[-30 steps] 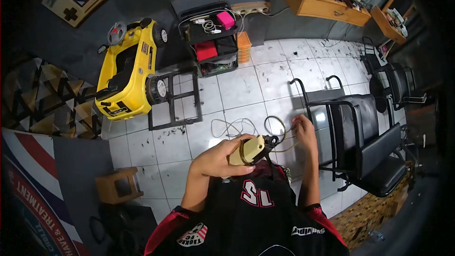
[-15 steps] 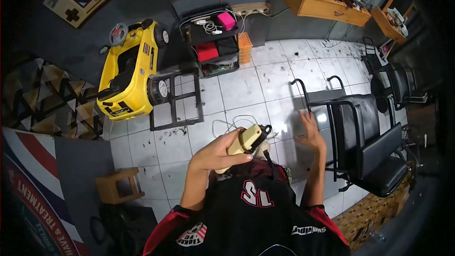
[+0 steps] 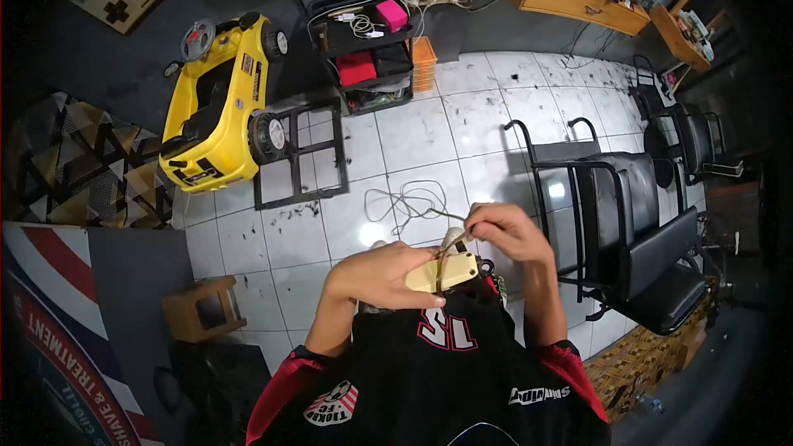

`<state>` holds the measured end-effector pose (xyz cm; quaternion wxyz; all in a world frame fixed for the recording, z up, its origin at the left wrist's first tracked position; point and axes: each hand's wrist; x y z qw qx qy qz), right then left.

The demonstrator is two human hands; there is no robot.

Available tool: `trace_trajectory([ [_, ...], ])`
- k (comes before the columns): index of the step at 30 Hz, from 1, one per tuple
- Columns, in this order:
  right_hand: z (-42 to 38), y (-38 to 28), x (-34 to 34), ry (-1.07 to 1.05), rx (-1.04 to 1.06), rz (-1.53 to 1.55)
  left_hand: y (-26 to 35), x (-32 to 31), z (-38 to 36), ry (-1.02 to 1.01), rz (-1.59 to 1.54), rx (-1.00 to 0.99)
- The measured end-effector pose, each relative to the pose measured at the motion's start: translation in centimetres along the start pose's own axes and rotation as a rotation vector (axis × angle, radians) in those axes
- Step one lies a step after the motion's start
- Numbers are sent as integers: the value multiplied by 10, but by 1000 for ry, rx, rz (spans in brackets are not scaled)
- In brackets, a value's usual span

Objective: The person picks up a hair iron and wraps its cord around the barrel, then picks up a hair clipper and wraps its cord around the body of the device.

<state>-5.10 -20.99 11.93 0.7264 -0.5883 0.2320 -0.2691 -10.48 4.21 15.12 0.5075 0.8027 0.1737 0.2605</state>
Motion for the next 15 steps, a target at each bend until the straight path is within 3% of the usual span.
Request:
trace_trajectory([
  [2,10,-21,9,-56,122,-123,2,-7,5,-67,6,124],
  [5,26,-49,1,-287,204,-134,-11,-28,13,-131,-22,52],
  [9,37,-40,-5,-297,181,-291,-3,-39,16,17,-78,-123],
  [10,37,-35,-3,-230,116,-244,10,-34,10,41,-6,57],
  [15,26,-2,-2,-60,-24,-55,7,-33,2,223,82,160],
])
Point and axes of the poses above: each hand's wrist, its own z-axis towards the middle knuckle, its own x-axis out of the back of the hand, y = z × x, and after that the axes turned 10 degrees about x, right-handed
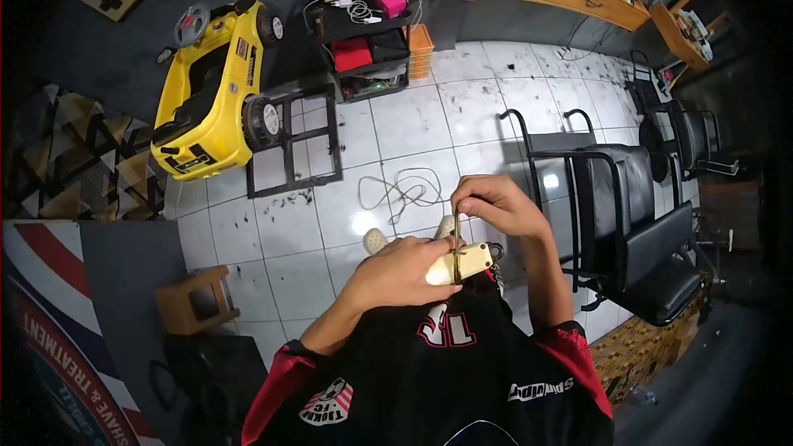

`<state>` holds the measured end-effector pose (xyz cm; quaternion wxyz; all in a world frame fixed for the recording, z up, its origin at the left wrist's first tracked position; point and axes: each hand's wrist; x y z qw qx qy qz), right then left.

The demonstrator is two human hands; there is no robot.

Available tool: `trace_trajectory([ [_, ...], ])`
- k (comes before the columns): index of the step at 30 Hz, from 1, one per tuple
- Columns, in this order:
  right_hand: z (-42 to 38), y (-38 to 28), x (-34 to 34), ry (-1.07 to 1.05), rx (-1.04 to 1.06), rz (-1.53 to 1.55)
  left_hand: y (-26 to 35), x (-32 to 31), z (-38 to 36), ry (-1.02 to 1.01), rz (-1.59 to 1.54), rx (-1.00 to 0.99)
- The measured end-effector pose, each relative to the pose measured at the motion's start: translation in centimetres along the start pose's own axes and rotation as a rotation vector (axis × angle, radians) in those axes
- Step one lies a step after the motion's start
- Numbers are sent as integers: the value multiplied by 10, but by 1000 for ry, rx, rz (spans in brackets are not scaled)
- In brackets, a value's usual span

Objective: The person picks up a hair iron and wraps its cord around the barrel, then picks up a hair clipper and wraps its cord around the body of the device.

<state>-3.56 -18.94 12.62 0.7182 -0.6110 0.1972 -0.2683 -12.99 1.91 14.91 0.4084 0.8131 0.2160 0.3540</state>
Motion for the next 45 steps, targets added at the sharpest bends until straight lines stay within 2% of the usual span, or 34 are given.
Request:
trace_trajectory([
  [2,-4,8,-2,23,-13,59,4,-2,-5,51,31,37],
  [5,-11,8,-6,114,16,101,4,-4,-13,161,25,-29],
  [10,-22,24,-17,194,-90,229,9,1,-20,310,-138,-128],
  [11,-24,24,-21,197,-43,246,9,3,-23,335,-191,-129],
  [15,-20,14,-32,233,102,-36,9,10,-31,333,-287,-107],
  [18,-20,7,-31,206,112,-327,-2,12,-31,363,-339,-168],
  [22,-30,16,-23,368,1,-435,-20,23,-41,397,-579,-200],
  [25,-22,10,-28,445,105,-624,-19,39,-53,383,-666,-162],
  [27,-14,9,-33,499,205,-745,-34,37,-51,467,-705,-185],
  [33,-16,-14,-46,460,15,-687,-60,49,-64,569,-921,-94],
  [36,-19,-36,-50,451,41,-656,-70,58,-66,769,-767,-58],
  [37,-19,-54,-51,361,-3,-634,-76,60,-66,764,-691,-12],
  [39,-7,-72,-64,271,107,-620,-87,61,-66,743,-538,82],
  [40,-1,-79,-71,231,156,-614,-69,68,-73,716,-375,200],
  [42,15,-86,-79,248,215,-715,-65,65,-71,642,-238,275],
  [45,41,-90,-91,331,285,-826,-72,55,-70,544,-58,215],
])
Point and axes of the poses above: each hand's wrist, its own z-axis towards the middle knuckle, its own x-axis out of the back of the hand, y = z × x, and after that the axes turned 10 degrees about x, right-handed
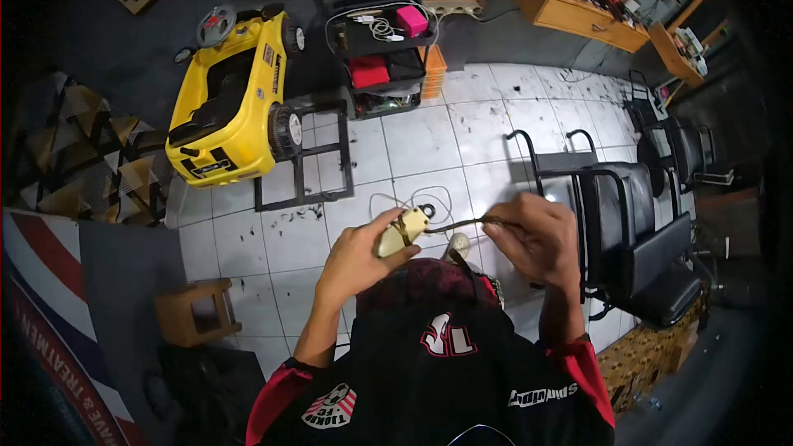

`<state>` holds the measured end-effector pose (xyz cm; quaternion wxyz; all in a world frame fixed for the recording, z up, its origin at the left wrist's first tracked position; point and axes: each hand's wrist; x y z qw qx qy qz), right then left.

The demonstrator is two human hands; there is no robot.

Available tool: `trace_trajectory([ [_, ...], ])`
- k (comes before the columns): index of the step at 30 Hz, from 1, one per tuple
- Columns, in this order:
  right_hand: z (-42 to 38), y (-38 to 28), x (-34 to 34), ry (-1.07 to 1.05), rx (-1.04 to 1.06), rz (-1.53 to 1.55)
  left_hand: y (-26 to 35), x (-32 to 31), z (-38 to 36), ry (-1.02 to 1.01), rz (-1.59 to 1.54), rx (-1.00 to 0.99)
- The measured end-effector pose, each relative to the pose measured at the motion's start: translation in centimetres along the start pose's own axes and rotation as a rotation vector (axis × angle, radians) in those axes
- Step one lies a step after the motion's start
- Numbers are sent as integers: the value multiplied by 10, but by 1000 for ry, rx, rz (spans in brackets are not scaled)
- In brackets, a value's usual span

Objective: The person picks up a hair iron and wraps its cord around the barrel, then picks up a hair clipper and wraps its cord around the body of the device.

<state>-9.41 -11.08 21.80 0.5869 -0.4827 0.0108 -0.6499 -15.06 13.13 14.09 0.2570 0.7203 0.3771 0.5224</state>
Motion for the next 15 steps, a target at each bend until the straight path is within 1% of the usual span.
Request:
trace_trajectory([
  [2,13,-8,-11,46,-34,15,6,3,-5,-100,100,-16],
  [5,20,-2,-31,90,-66,73,10,4,-8,-259,177,-94],
  [6,25,-6,-33,72,-118,77,7,0,-10,-251,155,-179],
  [9,28,6,-53,80,-209,79,12,-1,-13,-339,299,-185],
  [10,27,16,-61,74,-245,74,12,-1,-16,-289,286,-293],
  [11,27,23,-66,62,-299,94,11,-3,-17,-274,265,-342],
  [13,24,38,-74,5,-313,86,9,-6,-15,-238,223,-442],
  [15,14,51,-84,-22,-375,139,12,-4,-17,-237,211,-450],
])
Point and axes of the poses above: each hand's wrist, its own z-axis towards the middle knuckle, its own x-axis out of the back of the hand, y = z × x, and after that the axes turned 10 degrees about x, right-handed
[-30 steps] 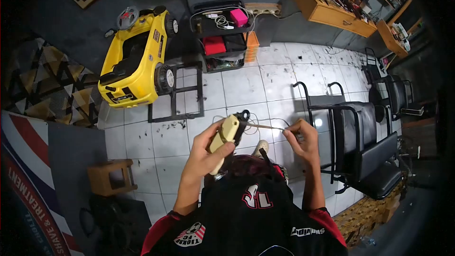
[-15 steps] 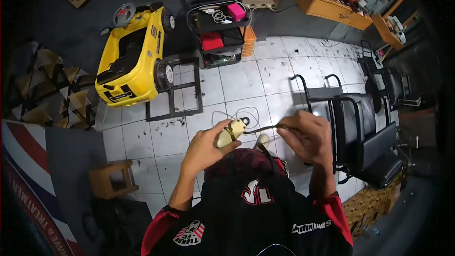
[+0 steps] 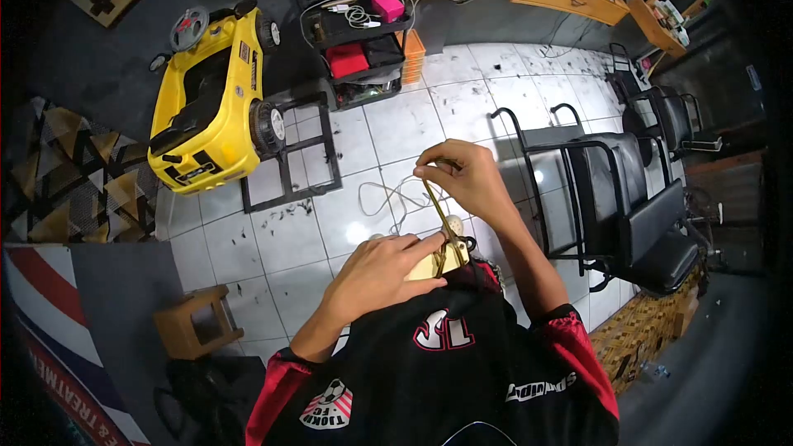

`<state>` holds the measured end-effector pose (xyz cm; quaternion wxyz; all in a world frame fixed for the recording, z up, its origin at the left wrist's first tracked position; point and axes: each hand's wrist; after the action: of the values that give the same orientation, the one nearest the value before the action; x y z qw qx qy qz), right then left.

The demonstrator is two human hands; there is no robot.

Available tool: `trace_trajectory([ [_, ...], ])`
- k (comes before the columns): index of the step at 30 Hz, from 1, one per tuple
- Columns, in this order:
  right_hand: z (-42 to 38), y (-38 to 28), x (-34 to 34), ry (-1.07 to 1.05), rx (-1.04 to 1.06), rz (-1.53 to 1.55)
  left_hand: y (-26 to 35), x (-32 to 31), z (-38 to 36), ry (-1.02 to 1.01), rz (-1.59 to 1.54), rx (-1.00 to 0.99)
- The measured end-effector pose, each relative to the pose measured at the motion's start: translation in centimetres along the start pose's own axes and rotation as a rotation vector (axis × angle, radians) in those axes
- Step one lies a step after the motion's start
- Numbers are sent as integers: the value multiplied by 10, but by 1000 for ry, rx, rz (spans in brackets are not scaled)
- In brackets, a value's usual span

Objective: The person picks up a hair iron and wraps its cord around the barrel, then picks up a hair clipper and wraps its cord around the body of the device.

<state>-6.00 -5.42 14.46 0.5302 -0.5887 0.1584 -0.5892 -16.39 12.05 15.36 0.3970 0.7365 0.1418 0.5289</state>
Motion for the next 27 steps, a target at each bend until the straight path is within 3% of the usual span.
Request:
trace_trajectory([
  [5,-17,27,2,-24,-199,164,1,2,0,19,-97,-1],
  [8,-39,64,-7,-46,-222,339,15,13,0,-33,-220,254],
  [10,-50,59,-2,-240,-358,449,11,8,2,88,-284,168],
  [12,-73,74,-12,-208,-243,575,10,12,7,161,-287,33],
  [13,-75,65,-1,-343,-231,414,9,13,7,156,-291,32],
  [16,-85,45,4,-252,-124,364,8,12,12,170,-379,129],
  [17,-91,47,3,-217,-173,449,7,9,15,213,-388,119],
  [20,-91,25,-1,107,-299,1099,10,7,23,196,-480,91],
  [23,-89,36,0,32,23,888,18,4,30,146,-475,60],
  [27,-89,36,13,8,-100,817,21,6,35,117,-377,119],
])
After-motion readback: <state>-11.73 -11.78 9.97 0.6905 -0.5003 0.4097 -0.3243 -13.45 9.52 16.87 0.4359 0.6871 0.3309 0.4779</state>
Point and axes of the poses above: each hand's wrist, its own z-axis towards the middle knuckle, its own x-axis out of the back of the hand, y = z × x, and after that the axes turned 10 degrees about x, right-handed
